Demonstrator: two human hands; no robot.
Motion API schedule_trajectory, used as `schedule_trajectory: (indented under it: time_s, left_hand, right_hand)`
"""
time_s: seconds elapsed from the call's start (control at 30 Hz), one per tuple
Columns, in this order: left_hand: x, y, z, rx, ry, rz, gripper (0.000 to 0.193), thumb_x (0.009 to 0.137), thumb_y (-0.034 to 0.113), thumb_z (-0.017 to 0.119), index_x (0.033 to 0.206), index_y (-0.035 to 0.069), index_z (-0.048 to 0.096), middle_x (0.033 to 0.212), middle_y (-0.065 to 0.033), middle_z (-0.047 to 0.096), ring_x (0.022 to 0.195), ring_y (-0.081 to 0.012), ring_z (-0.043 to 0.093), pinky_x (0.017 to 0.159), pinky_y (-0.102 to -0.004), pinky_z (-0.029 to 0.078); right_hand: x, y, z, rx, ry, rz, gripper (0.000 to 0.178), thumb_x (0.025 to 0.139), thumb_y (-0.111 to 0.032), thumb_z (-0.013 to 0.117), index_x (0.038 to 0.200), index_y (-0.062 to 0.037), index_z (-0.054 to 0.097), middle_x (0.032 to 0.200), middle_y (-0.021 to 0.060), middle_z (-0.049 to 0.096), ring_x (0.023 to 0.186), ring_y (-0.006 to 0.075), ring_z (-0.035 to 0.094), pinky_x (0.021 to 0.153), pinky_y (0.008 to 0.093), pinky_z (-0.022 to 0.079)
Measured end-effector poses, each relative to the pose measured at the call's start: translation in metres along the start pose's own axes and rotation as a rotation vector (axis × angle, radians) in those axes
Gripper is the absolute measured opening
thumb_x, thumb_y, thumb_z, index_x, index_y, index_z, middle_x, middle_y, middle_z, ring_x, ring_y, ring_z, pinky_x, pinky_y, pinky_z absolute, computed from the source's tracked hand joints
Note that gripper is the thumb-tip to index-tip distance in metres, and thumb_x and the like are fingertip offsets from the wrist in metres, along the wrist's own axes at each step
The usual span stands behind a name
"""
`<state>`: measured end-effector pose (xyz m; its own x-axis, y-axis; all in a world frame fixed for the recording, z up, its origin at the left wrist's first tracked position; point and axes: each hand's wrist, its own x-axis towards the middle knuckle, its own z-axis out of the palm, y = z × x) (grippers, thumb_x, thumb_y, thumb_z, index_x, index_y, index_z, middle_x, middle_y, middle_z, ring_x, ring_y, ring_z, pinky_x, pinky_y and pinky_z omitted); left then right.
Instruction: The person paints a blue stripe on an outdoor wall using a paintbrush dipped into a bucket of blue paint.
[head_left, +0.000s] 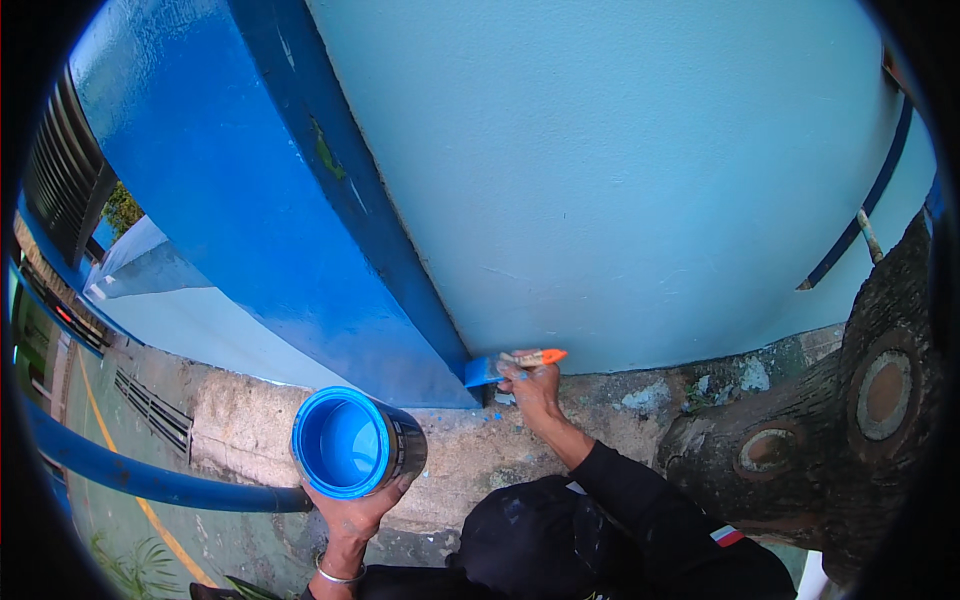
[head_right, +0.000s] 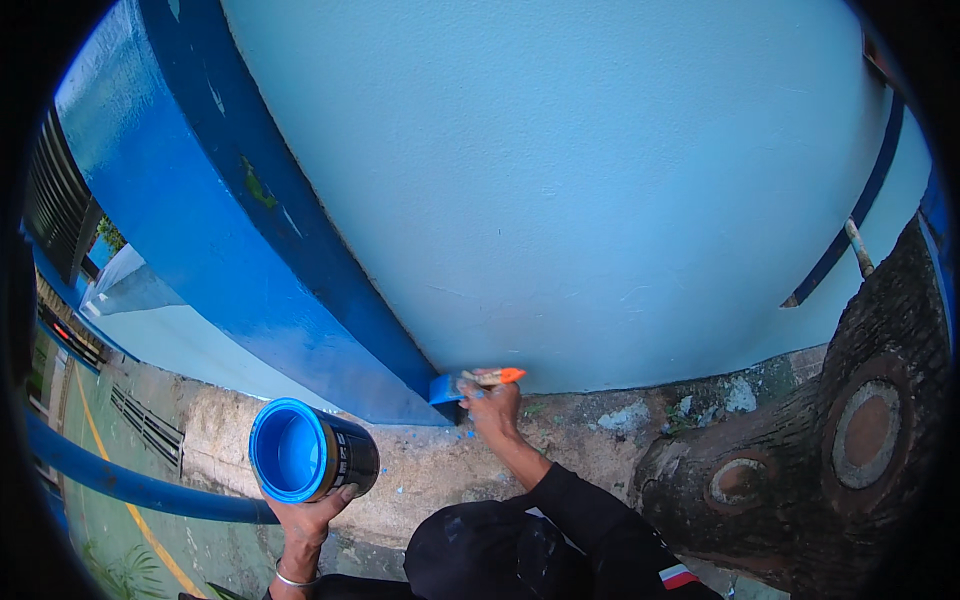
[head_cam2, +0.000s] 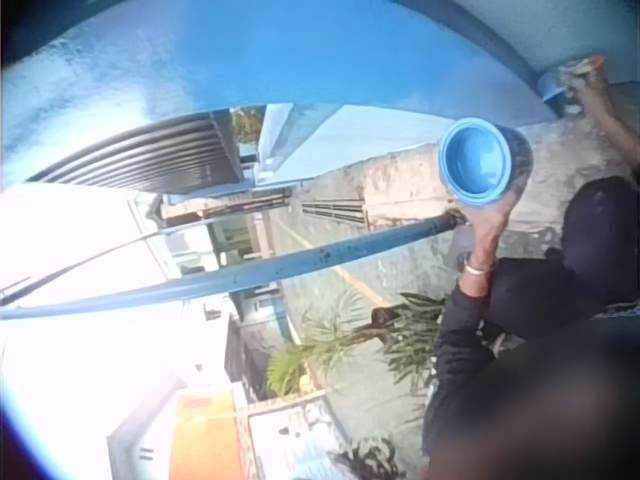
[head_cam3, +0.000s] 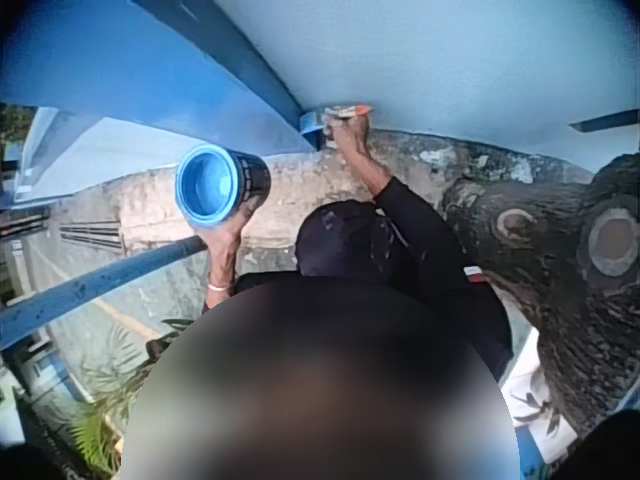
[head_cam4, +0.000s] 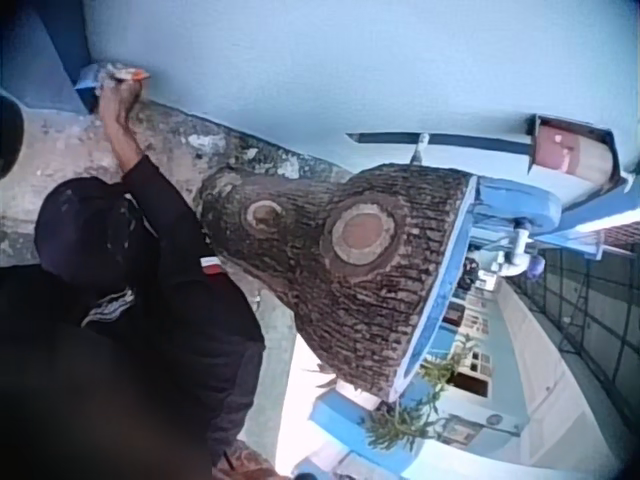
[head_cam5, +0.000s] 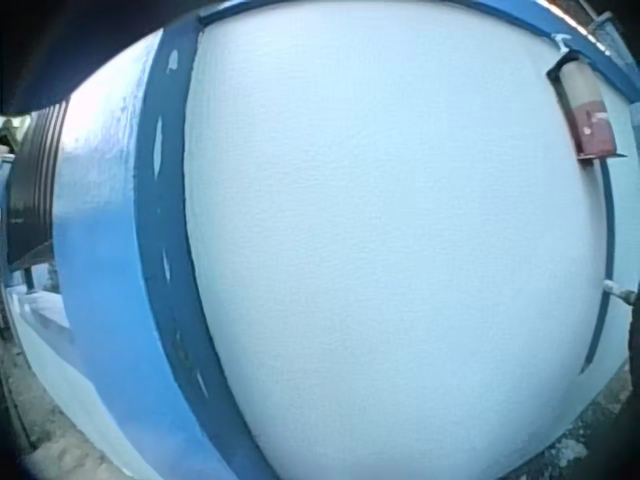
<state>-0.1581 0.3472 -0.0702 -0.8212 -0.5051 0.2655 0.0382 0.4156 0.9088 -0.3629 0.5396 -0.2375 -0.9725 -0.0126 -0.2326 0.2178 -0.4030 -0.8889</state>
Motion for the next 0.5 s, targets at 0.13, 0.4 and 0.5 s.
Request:
schedule_trajectory:
  time_s: [0.13, 0.4, 0.5]
  left_hand:
    - [-0.003, 0.005, 0.000, 0.011, 0.012, -0.031, 0.108, 0.057, 0.019, 0.100, 0.145, -0.001, 0.042, 0.134, -0.0147, 0.059, 0.120, -0.0276, 0.062, 0.106, -0.0439, 0.051]
    - [-0.005, -0.001, -0.005, 0.023, 0.004, -0.040, 0.113, 0.057, 0.018, 0.101, 0.148, 0.000, 0.038, 0.138, -0.0153, 0.056, 0.124, -0.0281, 0.060, 0.109, -0.0446, 0.049]
    - [-0.006, -0.006, -0.005, 0.013, -0.003, -0.054, 0.120, 0.056, 0.020, 0.102, 0.151, 0.001, 0.032, 0.141, -0.0158, 0.053, 0.128, -0.0287, 0.058, 0.112, -0.0454, 0.047]
  right_hand:
    - [-0.017, -0.071, 0.036, -0.001, -0.119, -0.139, 0.028, 0.090, 0.000, 0.077, 0.112, 0.0010, 0.061, 0.104, 0.0145, 0.072, 0.080, 0.0189, 0.072, 0.062, 0.0310, 0.062]
    - [-0.011, -0.059, 0.029, 0.630, -0.228, 0.043, 0.029, 0.092, -0.003, 0.075, 0.118, -0.0026, 0.063, 0.108, 0.0120, 0.071, 0.091, 0.0222, 0.072, 0.073, 0.0369, 0.062]
    - [0.008, 0.009, 0.004, 0.599, -0.149, 0.178, 0.025, 0.095, -0.003, 0.073, 0.117, -0.0100, 0.063, 0.110, 0.0083, 0.070, 0.094, 0.0217, 0.070, 0.074, 0.0374, 0.060]
